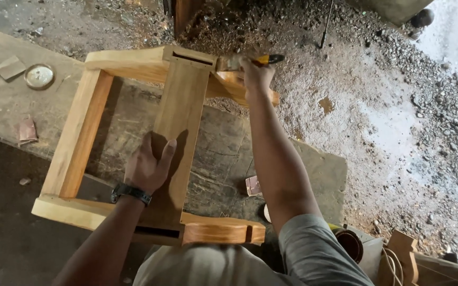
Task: The person paints a wooden chair frame with a brush, dipping it into a can of varnish. They apply the finish to the legs and side rails of the chair, repositioning the frame to access different areas.
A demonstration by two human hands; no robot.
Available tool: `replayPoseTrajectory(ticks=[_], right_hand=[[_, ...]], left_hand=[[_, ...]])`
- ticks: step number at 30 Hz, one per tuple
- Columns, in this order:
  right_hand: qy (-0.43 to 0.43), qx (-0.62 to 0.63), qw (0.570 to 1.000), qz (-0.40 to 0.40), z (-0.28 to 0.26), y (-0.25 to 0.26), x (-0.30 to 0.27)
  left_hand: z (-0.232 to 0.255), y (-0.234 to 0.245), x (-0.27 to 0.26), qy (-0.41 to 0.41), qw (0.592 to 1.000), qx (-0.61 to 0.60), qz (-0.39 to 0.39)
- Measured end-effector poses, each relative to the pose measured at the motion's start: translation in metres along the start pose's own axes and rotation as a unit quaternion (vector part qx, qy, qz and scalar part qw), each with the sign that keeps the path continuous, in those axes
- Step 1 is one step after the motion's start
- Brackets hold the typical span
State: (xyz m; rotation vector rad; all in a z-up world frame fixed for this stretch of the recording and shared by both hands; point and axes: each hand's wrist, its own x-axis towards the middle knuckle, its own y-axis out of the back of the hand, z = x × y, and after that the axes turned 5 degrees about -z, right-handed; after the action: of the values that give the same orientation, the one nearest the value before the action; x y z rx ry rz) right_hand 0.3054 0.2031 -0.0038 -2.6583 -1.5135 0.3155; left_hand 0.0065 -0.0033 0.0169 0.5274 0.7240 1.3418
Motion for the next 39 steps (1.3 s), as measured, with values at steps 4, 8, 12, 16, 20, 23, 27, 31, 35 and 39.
replayPoseTrajectory(ticks=[4,8,12,16,20,23,27,31,35,39], right_hand=[[0.065,-0.228,0.971,0.015,-0.004,0.006,0.000],[0.107,-0.268,0.957,0.019,-0.019,-0.001,-0.024],[0.079,-0.185,0.980,0.008,0.006,0.006,-0.023],[0.080,-0.191,0.978,0.037,0.006,0.017,-0.011],[0.060,0.025,0.997,0.039,-0.012,-0.003,-0.064],[0.047,-0.185,0.976,0.104,0.081,0.033,0.012],[0.120,-0.222,0.963,0.099,0.014,0.014,-0.035],[0.119,-0.096,0.983,0.101,0.034,0.011,-0.031],[0.063,-0.244,0.963,0.091,0.016,0.029,-0.013],[0.083,-0.329,0.929,0.144,-0.002,0.012,-0.001]], left_hand=[[0.000,0.001,0.004,0.002,1.000,0.002,-0.003],[-0.011,-0.009,0.011,0.028,0.999,0.027,0.004],[-0.004,-0.003,0.005,0.021,1.000,0.009,-0.005],[0.002,0.001,0.000,0.013,1.000,-0.001,0.004],[-0.001,-0.002,0.000,0.012,1.000,0.002,0.008],[-0.002,-0.004,0.000,0.006,1.000,-0.005,0.024],[0.002,-0.003,0.000,0.010,1.000,-0.001,0.005],[0.005,0.000,0.000,0.029,0.999,0.003,-0.016],[-0.003,-0.003,0.001,0.021,1.000,-0.003,0.009],[0.009,0.006,-0.002,0.014,1.000,-0.014,-0.005]])
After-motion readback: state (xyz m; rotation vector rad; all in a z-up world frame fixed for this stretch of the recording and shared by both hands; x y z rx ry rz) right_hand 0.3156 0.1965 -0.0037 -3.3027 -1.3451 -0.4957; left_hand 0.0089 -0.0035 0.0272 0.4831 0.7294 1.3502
